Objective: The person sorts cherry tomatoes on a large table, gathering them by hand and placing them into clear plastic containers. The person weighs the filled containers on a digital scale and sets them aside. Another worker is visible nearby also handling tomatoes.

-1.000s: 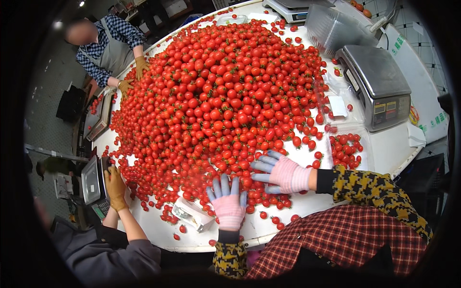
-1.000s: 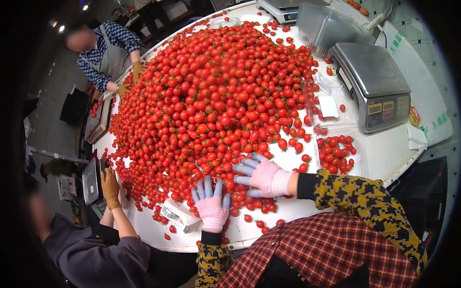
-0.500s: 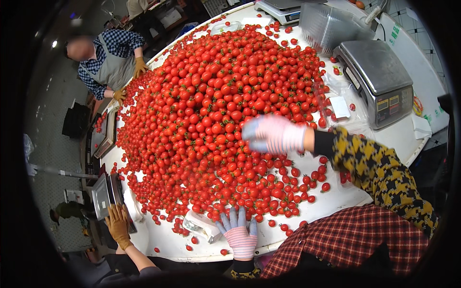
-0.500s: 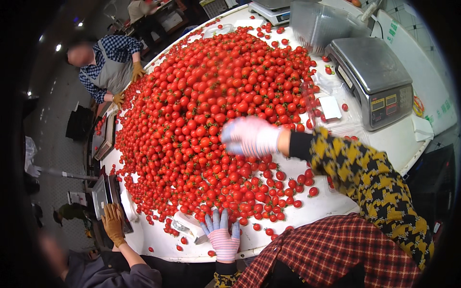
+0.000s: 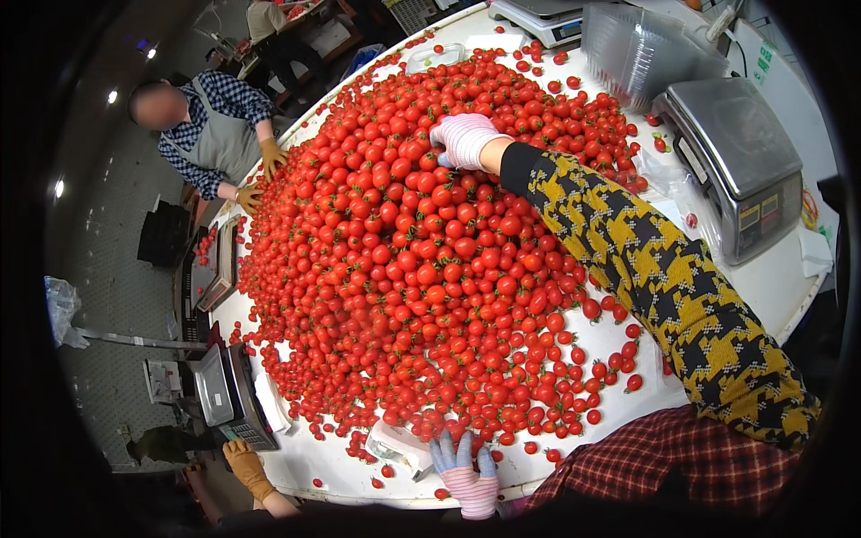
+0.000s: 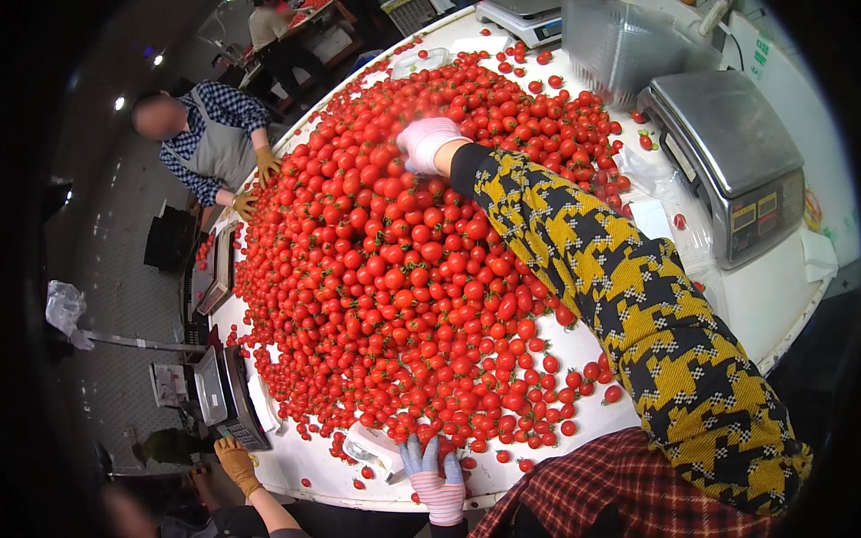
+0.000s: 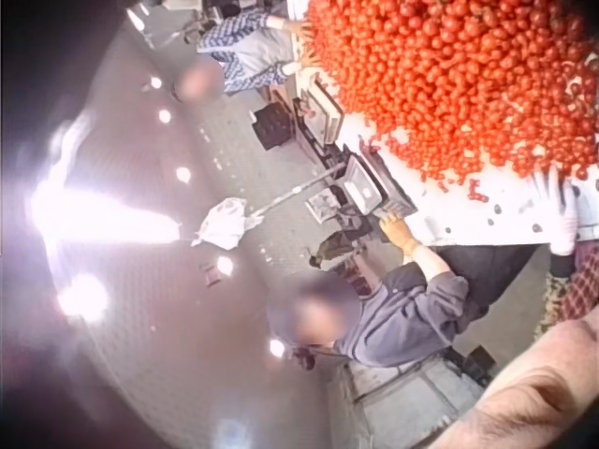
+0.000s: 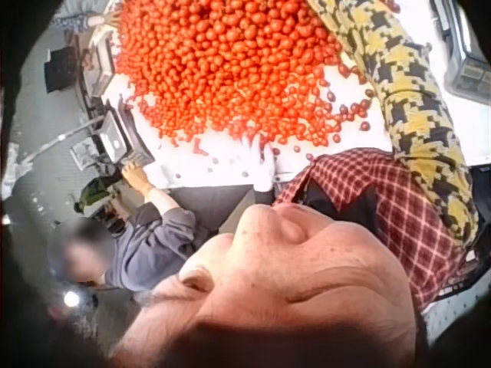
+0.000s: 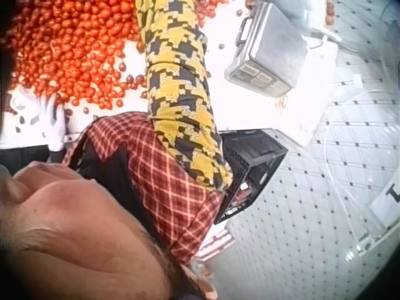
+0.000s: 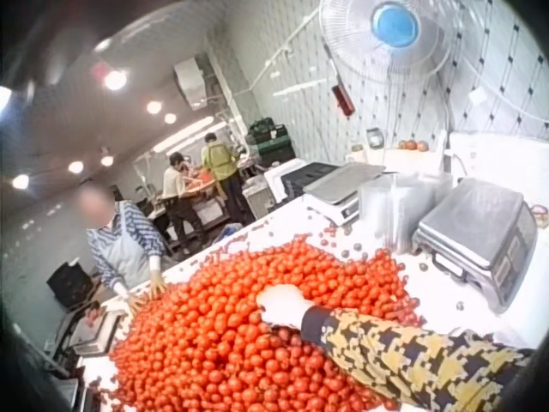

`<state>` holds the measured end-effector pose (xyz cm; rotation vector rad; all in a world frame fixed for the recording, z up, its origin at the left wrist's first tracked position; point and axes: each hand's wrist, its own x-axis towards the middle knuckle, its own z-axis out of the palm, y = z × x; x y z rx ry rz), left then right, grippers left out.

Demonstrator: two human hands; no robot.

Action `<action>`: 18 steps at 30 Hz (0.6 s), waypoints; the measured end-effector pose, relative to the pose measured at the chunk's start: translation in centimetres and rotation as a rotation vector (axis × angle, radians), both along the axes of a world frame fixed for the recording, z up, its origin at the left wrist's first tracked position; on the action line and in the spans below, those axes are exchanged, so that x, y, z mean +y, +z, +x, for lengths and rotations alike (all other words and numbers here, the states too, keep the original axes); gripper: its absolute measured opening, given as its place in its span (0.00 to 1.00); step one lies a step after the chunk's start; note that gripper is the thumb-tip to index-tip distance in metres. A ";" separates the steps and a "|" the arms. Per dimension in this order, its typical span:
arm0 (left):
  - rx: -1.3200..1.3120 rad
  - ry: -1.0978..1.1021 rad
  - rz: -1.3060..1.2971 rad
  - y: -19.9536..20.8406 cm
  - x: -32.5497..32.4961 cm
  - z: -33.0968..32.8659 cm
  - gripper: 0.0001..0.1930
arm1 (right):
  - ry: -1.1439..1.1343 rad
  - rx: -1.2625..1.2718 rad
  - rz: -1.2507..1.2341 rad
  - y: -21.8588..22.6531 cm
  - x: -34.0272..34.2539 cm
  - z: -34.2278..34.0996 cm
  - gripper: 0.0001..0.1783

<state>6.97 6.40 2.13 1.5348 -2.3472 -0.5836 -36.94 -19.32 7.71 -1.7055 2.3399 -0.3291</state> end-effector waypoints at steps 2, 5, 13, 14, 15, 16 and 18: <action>0.050 -0.080 -0.036 0.8 -0.8 -1.3 0.19 | 0.000 0.012 -0.041 -0.6 0.0 -0.3 0.18; 0.126 -0.207 -0.138 1.8 -2.9 -4.4 0.19 | 0.066 0.122 -0.172 -0.7 -0.5 -0.7 0.25; 0.268 -0.377 -0.173 3.0 -6.6 -9.7 0.18 | 0.356 0.164 -0.124 -0.1 -1.5 0.8 0.19; 0.274 -0.387 -0.161 3.3 -6.6 -10.3 0.19 | 0.346 0.203 -0.173 -0.5 -1.4 0.5 0.18; 0.248 -0.357 -0.156 4.2 -6.0 -9.7 0.20 | 0.361 0.092 -0.134 0.3 -1.8 2.0 0.16; 0.280 -0.364 -0.147 3.7 -6.2 -10.2 0.19 | 0.365 0.141 -0.179 -0.6 -1.4 0.7 0.15; 0.273 -0.391 -0.109 3.2 -6.4 -10.3 0.19 | 0.389 0.192 -0.212 -1.4 -0.6 -0.7 0.19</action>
